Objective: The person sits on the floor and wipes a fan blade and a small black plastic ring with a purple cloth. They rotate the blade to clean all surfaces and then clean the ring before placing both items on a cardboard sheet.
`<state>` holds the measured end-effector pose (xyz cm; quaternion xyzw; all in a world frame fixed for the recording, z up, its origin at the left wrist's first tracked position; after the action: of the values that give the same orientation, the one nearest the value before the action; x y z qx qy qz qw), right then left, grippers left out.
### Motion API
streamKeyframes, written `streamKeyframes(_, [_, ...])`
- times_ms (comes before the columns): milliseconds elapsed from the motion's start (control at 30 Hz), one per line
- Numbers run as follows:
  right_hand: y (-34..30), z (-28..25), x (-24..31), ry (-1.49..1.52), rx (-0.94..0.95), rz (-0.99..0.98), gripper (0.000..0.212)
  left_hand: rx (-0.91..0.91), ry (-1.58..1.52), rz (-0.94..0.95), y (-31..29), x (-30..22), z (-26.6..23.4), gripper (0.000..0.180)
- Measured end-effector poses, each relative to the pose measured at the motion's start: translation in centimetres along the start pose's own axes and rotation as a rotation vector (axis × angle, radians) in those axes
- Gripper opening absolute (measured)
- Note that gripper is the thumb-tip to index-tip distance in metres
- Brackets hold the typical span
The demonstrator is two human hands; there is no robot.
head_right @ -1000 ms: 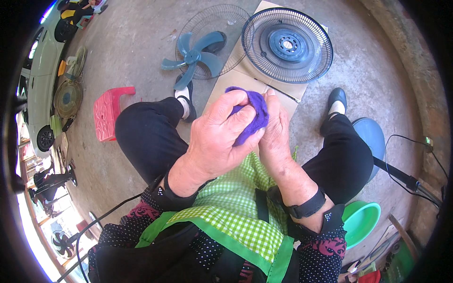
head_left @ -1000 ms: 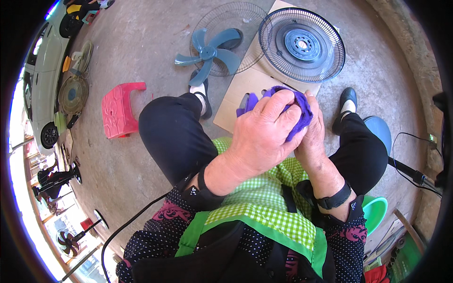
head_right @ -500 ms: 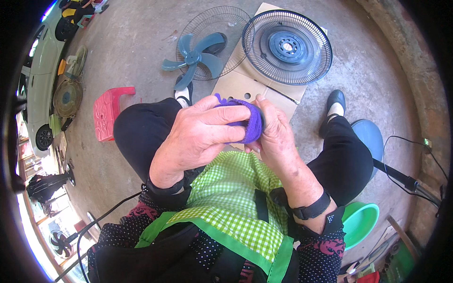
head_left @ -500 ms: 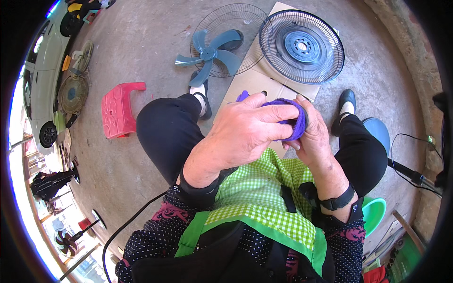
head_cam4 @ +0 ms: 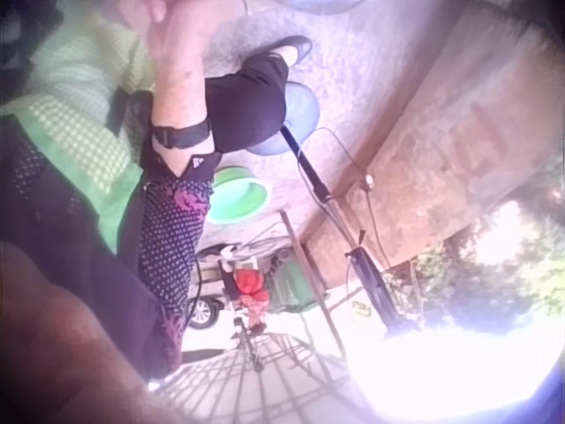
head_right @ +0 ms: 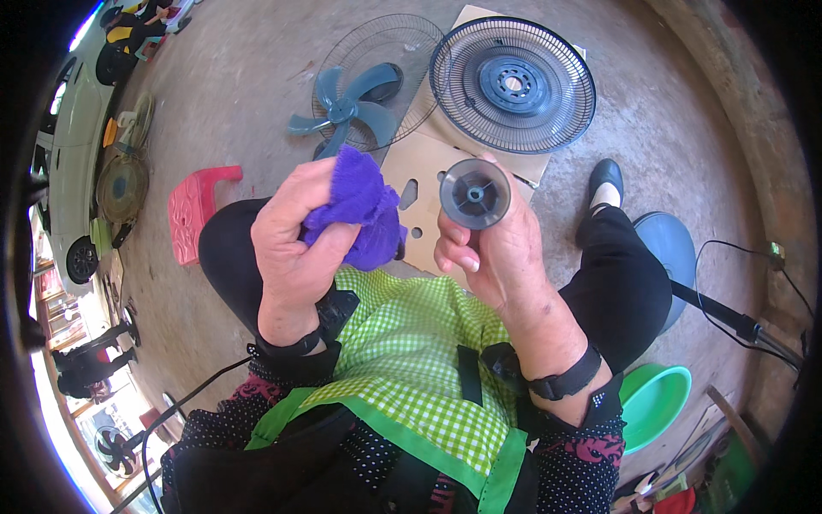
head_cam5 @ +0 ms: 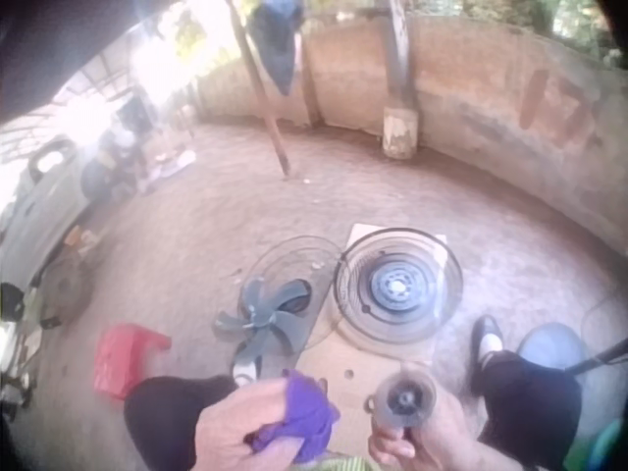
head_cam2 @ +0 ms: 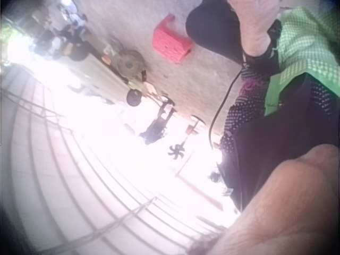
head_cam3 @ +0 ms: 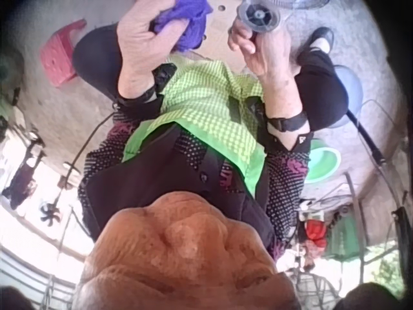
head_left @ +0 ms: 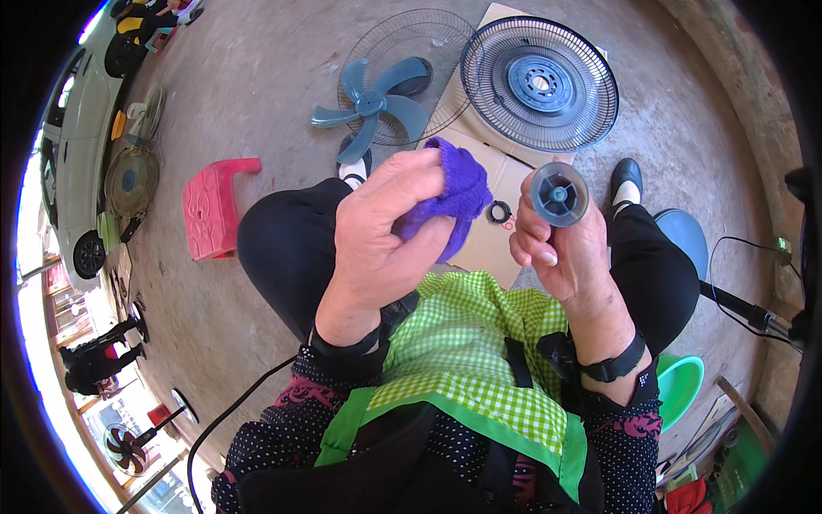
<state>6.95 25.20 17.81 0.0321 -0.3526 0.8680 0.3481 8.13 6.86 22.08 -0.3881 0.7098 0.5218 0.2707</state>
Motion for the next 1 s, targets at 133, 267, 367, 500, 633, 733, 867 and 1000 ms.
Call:
streamKeyframes(133, [0.2,0.4,-0.7,-0.073,0.006,-0.025,0.043,0.076,0.122,0.077,-0.2,-0.4,1.5,0.04])
streamKeyframes(267, [0.3,0.4,-1.1,-0.151,-0.135,-0.106,0.044,0.223,0.425,0.103,-0.9,-0.3,3.9,0.042])
streamKeyframes(367, [0.5,0.3,-0.8,-0.273,-0.108,-0.206,0.046,0.214,0.515,0.081,-1.5,-0.7,4.8,0.043])
streamKeyframes(500, [0.6,0.0,-0.6,-0.402,-0.204,-0.385,0.045,0.203,0.524,0.09,-2.0,-1.6,5.8,0.046])
streamKeyframes(633, [0.6,0.1,-0.5,-0.639,-0.232,-0.503,0.041,0.187,0.341,0.022,-1.9,-1.7,5.2,0.038])
streamKeyframes(733, [0.8,0.1,-0.2,-0.428,-0.155,-0.372,0.04,0.186,-0.205,-0.243,-1.6,-1.0,4.0,0.038])
streamKeyframes(867, [0.7,0.6,0.0,-0.19,-0.028,-0.153,0.046,-0.017,-1.112,-0.838,-1.3,-0.3,2.8,0.035])
streamKeyframes(1000, [0.6,0.8,-0.2,-0.092,-0.151,-0.021,0.051,-0.121,-1.176,-0.774,-0.6,-0.3,2.3,0.038])
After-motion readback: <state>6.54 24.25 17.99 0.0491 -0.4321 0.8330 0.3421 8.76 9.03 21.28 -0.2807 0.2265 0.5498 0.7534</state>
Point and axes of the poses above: each hand's wrist, its own y-axis towards the middle knuckle, its own z-axis out of the palm, x = y × z, the point moved 2 cm from there along y, towards the middle knuckle, and after that the axes turned 9 degrees about z, right-handed, at the moved point
